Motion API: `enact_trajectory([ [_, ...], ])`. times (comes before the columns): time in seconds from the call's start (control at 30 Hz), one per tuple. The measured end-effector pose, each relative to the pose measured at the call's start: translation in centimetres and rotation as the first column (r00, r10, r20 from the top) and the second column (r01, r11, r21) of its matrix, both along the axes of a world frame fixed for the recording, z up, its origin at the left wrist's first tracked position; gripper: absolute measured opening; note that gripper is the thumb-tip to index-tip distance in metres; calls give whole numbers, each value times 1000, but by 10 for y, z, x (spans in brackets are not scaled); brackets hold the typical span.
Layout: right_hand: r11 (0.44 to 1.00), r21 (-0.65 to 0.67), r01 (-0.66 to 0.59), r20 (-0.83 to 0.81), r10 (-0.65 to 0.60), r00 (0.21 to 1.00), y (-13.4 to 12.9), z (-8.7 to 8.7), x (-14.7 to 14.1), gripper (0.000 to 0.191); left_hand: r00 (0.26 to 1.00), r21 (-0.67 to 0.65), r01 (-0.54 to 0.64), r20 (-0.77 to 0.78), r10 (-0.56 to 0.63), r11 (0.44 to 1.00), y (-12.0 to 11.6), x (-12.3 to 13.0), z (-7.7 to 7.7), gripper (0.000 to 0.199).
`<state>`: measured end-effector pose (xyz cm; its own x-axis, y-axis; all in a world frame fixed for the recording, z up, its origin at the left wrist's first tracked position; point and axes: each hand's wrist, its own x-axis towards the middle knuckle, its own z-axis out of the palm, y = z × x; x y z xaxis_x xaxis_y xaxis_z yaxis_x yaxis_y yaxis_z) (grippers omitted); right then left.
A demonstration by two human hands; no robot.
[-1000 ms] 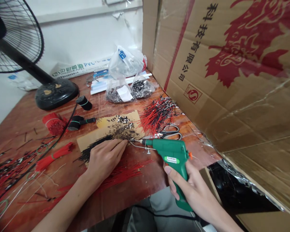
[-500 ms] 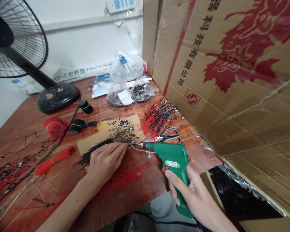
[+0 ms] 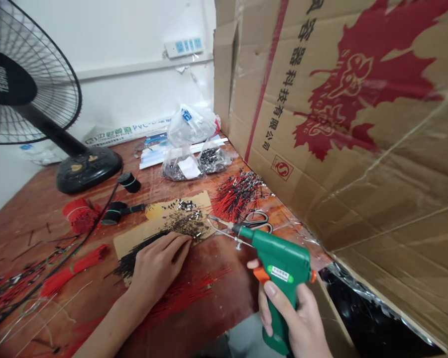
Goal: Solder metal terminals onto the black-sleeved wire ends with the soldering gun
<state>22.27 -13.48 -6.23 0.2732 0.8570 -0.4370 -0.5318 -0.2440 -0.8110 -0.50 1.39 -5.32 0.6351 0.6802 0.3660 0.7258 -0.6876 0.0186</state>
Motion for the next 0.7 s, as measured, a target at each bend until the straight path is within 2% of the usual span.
enact_trajectory([
  [0.1, 977, 65, 203, -113, -195, 974, 1, -3, -10, 37, 997, -79, 12, 76, -6, 997, 3, -2, -1, 12],
  [0.23, 942, 109, 317, -215, -289, 933, 8, -4, -18, 33, 982, -132, 17, 190, 8, 991, 12, 7, 10, 10],
  [0.33, 921, 146, 360, -238, -320, 917, 11, -2, -19, 36, 971, -136, 37, 241, -3, 990, 26, 34, 27, 11],
  [0.43, 912, 151, 381, -220, -345, 913, 12, -1, -20, 42, 951, -123, 37, 311, 3, 992, 49, 76, 36, 14],
  [0.5, 906, 153, 394, -205, -361, 910, 12, -2, -21, 45, 937, -121, 39, 350, 6, 992, 67, 106, 37, 17],
  [0.6, 903, 161, 398, -193, -366, 910, 12, -5, -21, 45, 954, -133, 73, 297, -31, 988, 87, 138, 32, 21],
  [0.7, 921, 151, 359, -195, -329, 924, 12, -10, -19, 45, 956, -179, 94, 290, -38, 979, 94, 138, 29, 23],
])
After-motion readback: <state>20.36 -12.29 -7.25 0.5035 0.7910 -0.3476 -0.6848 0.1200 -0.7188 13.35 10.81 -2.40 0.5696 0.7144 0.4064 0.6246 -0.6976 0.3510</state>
